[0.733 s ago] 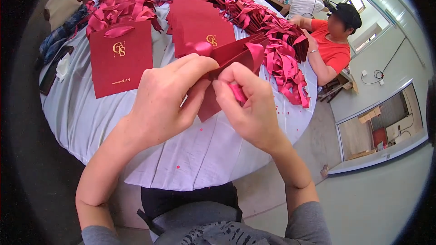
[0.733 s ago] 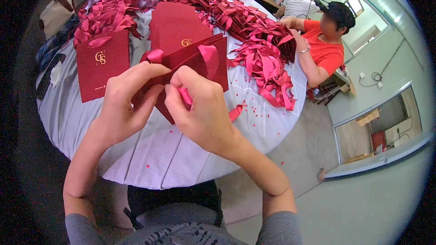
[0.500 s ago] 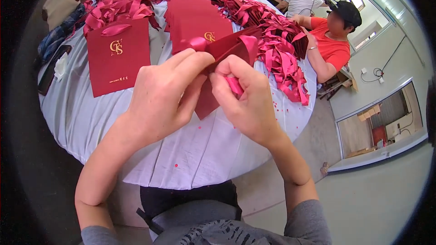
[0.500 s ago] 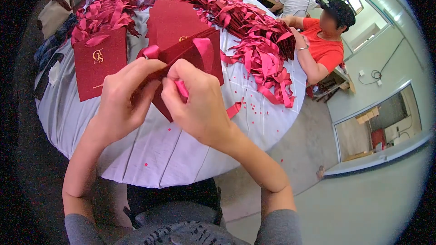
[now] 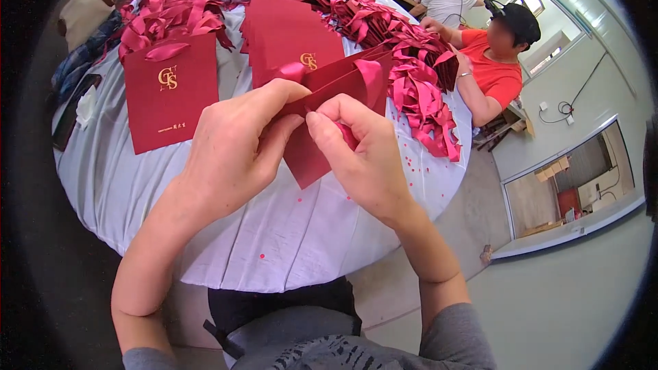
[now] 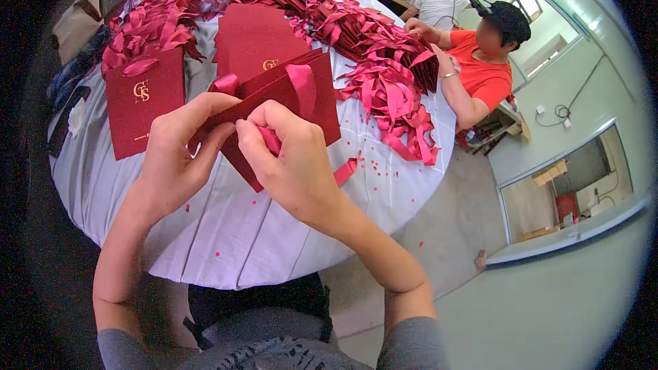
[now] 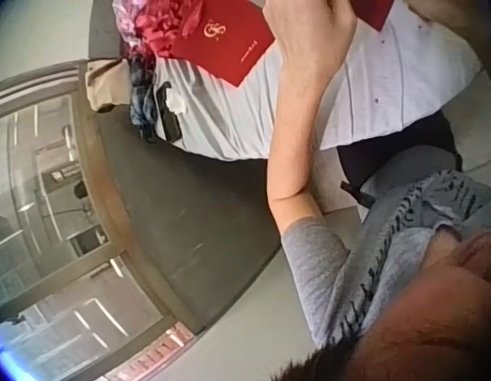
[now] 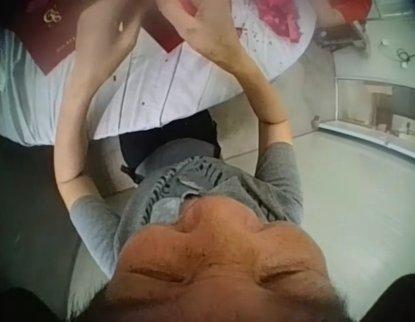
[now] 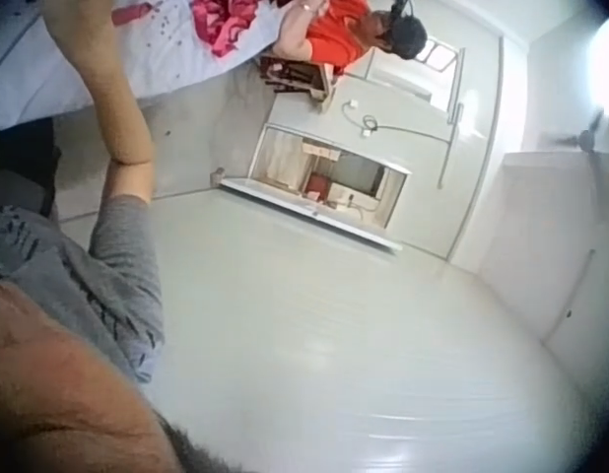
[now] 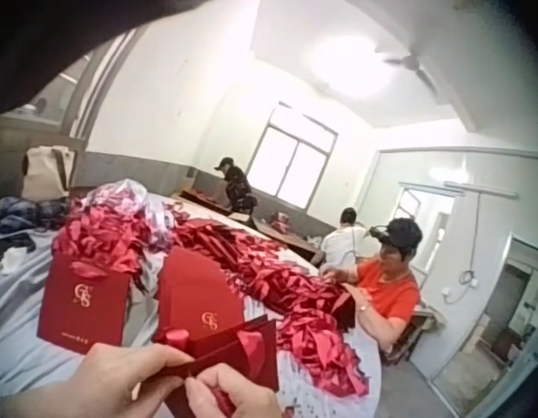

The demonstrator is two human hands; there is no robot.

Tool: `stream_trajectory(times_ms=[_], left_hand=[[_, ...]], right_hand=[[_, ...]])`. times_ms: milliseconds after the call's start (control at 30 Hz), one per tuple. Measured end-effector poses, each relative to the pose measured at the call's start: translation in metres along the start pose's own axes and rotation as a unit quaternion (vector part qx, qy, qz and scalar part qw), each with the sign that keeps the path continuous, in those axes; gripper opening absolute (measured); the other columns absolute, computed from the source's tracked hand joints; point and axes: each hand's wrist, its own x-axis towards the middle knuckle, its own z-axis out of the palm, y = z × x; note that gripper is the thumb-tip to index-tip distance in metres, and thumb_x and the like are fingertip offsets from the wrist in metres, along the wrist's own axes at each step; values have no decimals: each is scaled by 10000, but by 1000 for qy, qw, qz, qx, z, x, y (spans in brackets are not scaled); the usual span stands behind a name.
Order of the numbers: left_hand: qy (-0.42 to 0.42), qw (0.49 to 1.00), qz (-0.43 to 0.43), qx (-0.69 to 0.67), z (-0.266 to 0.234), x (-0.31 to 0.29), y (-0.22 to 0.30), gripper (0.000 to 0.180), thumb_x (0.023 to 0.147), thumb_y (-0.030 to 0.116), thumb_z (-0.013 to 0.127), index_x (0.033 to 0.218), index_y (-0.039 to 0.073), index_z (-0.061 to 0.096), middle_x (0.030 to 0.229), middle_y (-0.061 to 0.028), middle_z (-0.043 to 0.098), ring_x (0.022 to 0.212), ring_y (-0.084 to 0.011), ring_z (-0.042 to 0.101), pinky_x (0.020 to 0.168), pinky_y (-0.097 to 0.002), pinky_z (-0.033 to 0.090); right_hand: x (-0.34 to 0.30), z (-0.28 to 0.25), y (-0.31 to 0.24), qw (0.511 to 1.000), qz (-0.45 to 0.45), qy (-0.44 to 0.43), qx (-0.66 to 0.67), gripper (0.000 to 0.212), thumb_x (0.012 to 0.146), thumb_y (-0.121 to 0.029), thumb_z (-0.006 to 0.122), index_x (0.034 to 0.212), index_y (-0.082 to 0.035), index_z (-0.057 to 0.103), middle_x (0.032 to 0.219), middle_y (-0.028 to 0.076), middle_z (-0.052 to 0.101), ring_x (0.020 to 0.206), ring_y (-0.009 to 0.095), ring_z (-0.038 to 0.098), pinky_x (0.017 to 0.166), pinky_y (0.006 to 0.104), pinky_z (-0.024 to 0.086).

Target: The person attaches ribbon handles to gift bags by threading ribbons through the slots of each bag by hand.

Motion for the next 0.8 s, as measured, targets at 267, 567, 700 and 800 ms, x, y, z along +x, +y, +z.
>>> stream_trajectory(times_ms=[267,567,700,800], left_hand=[[2,1000,8,6,0,-1,3,223,773,-27,588,993,5,572,820,-176,619,728,-333,624,603,-366,481],[7,999,33,-3,2,-4,4,269,764,-31,602,1030,4,577,893,-175,630,771,-329,633,637,-370,502],[23,999,42,0,4,-3,6,266,763,-32,600,1025,8,579,898,-174,629,769,-331,631,635,-372,499],[14,998,62,27,-2,2,9,248,765,-16,604,1011,13,580,882,-158,632,754,-330,626,619,-379,491]], right_hand=[[0,0,-1,999,-13,17,-38,120,820,-90,614,793,14,562,582,137,501,503,164,489,512,327,419],[3,-3,-4,990,-83,12,-112,110,852,-81,589,834,12,533,689,160,570,581,245,574,544,352,442],[2,-1,3,1000,-25,-8,5,129,886,-99,580,846,19,548,669,136,571,570,157,527,543,311,432],[-1,-2,-1,1000,12,-4,5,129,886,-104,587,848,15,555,682,135,587,573,155,543,534,311,428]])
